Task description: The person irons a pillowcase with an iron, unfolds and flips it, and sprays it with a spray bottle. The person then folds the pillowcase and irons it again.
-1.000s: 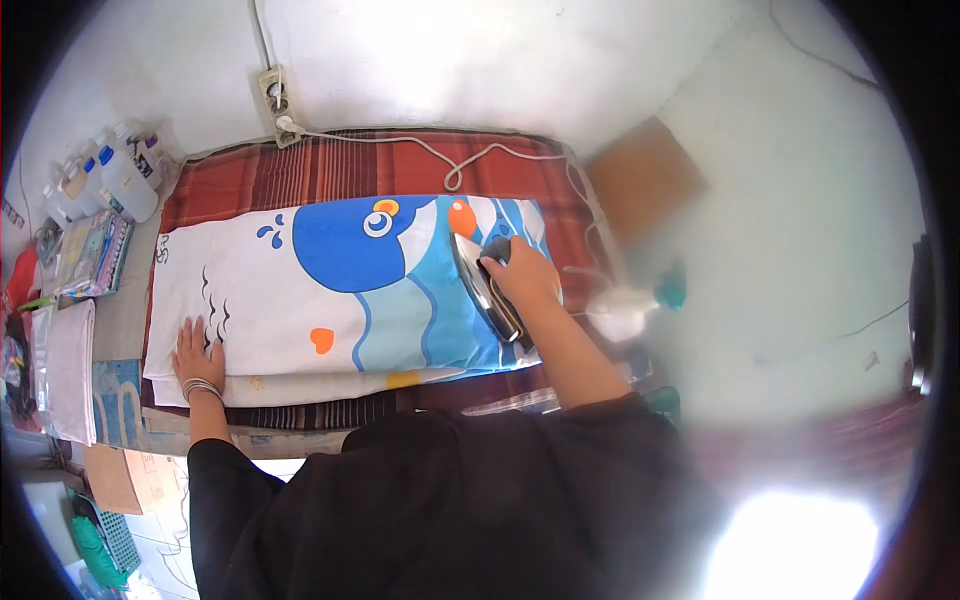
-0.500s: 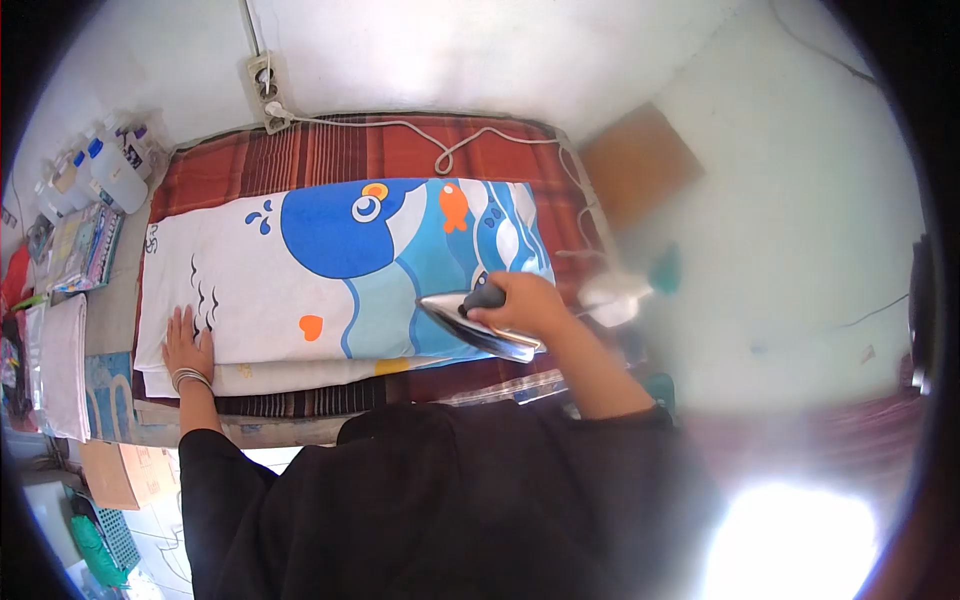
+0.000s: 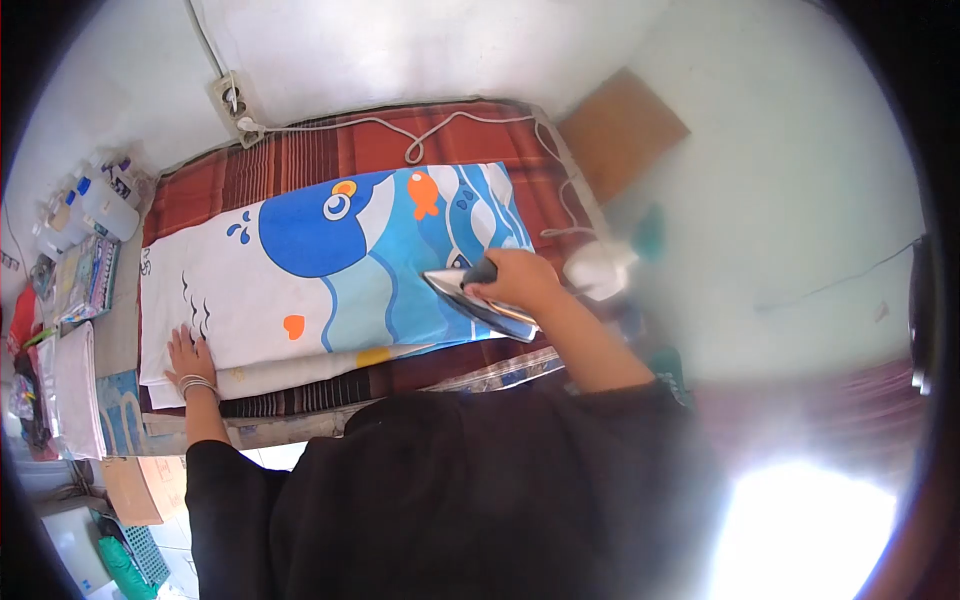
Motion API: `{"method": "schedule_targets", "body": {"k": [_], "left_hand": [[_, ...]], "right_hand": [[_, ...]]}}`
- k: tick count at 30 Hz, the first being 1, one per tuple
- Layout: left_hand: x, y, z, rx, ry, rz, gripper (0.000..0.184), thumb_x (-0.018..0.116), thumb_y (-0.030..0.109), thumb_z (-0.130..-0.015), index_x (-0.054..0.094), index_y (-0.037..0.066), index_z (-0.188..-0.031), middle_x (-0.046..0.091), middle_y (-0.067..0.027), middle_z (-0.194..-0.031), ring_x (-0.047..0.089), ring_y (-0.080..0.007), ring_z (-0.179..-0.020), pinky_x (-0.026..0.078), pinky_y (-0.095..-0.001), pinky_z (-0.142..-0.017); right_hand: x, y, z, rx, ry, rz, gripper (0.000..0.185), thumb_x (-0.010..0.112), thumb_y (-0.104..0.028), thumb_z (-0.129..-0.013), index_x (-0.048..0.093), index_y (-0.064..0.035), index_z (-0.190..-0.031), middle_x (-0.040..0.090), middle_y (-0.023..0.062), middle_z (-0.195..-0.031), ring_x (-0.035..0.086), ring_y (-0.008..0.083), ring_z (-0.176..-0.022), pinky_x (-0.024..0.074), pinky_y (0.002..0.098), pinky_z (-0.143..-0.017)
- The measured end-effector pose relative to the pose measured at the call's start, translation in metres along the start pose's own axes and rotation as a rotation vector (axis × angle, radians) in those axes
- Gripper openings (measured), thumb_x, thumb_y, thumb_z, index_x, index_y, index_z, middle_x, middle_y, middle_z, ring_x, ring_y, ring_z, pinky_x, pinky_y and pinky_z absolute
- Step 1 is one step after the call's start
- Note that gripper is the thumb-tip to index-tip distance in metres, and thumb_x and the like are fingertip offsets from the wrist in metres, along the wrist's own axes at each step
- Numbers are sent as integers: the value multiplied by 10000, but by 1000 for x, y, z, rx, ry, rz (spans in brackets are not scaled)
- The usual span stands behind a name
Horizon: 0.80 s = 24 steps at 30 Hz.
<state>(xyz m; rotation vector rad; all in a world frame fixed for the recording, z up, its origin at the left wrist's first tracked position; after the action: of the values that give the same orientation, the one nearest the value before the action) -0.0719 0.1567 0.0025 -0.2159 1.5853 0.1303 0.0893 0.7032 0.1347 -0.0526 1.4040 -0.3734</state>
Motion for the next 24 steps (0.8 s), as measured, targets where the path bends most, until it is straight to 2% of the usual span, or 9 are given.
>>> {"method": "schedule_targets", "body": {"k": [2, 5, 6, 9, 12, 16, 19, 22, 24], "left_hand": [[24, 22, -8, 85, 49, 144, 538, 396, 383, -909, 287, 243, -1417, 253, 13, -1487, 212, -204, -1378, 167, -664, -1013], [61, 86, -13, 365, 202, 163, 544, 394, 389, -913, 267, 238, -1420, 239, 15, -1491, 205, -200, -1380, 157, -690, -997], [-15, 144, 35, 306, 16, 206, 554, 408, 373, -909, 252, 243, -1425, 226, 11, -1495, 206, -206, -1379, 161, -686, -1000], [-47, 232, 88, 603, 16, 199, 599, 432, 390, -887, 254, 201, -1426, 199, -45, -1504, 172, -257, -1388, 148, -629, -1043], [-65, 265, 125, 737, -51, 171, 621, 423, 428, -878, 258, 191, -1428, 181, -69, -1508, 172, -272, -1387, 139, -590, -1064], [-43, 250, 124, 751, -98, 160, 632, 411, 449, -875, 261, 186, -1429, 172, -75, -1510, 168, -278, -1387, 141, -559, -1077], [-39, 225, 124, 740, -78, 141, 622, 403, 440, -880, 262, 182, -1428, 172, -76, -1510, 168, -279, -1386, 148, -545, -1081], [-41, 186, 104, 627, -91, 92, 629, 402, 440, -883, 245, 180, -1433, 168, -74, -1510, 171, -277, -1385, 170, -538, -1080], [-38, 136, 79, 364, -116, 61, 628, 398, 441, -890, 228, 185, -1438, 163, -67, -1512, 175, -276, -1384, 194, -534, -1076]], "right_hand": [[5, 3, 17, -33, 2, 16, 494, 680, -484, -696, 616, -118, -1022, 649, 101, -957, 615, 281, -921, 476, 401, -775], [11, -6, 40, -164, 71, 53, 416, 668, -512, -692, 625, -136, -864, 648, 98, -775, 629, 302, -763, 483, 410, -656], [10, -7, 40, -159, 78, 50, 416, 668, -512, -692, 625, -136, -864, 648, 98, -775, 629, 302, -763, 483, 410, -656], [10, -3, 35, -103, 139, 14, 411, 662, -512, -696, 599, -123, -815, 641, 92, -752, 631, 286, -744, 481, 408, -641], [11, -3, 40, -113, 155, 28, 407, 662, -504, -701, 588, -118, -807, 638, 92, -742, 630, 287, -739, 480, 405, -638], [5, -5, 43, -168, 141, 30, 398, 668, -493, -703, 582, -118, -808, 636, 90, -739, 630, 287, -737, 477, 406, -631], [2, -8, 46, -155, 20, 15, 374, 677, -429, -709, 608, -120, -907, 645, 103, -852, 621, 295, -842, 478, 412, -719], [-13, -8, 33, -106, -94, -41, 417, 683, -435, -699, 625, -121, -966, 647, 119, -903, 612, 299, -890, 478, 407, -756], [-32, -18, 22, -119, -93, -120, 447, 689, -444, -687, 639, -120, -991, 645, 132, -943, 604, 301, -926, 477, 402, -780]]}}
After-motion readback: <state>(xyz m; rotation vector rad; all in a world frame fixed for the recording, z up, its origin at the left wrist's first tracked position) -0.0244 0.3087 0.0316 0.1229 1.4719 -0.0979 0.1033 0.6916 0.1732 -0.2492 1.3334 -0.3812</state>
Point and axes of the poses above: each hand's wrist, its own z-axis away from the middle knuckle, its own x-axis out of the palm, y = z × x, the point moved 4 cm from there along -z, towards the middle knuckle
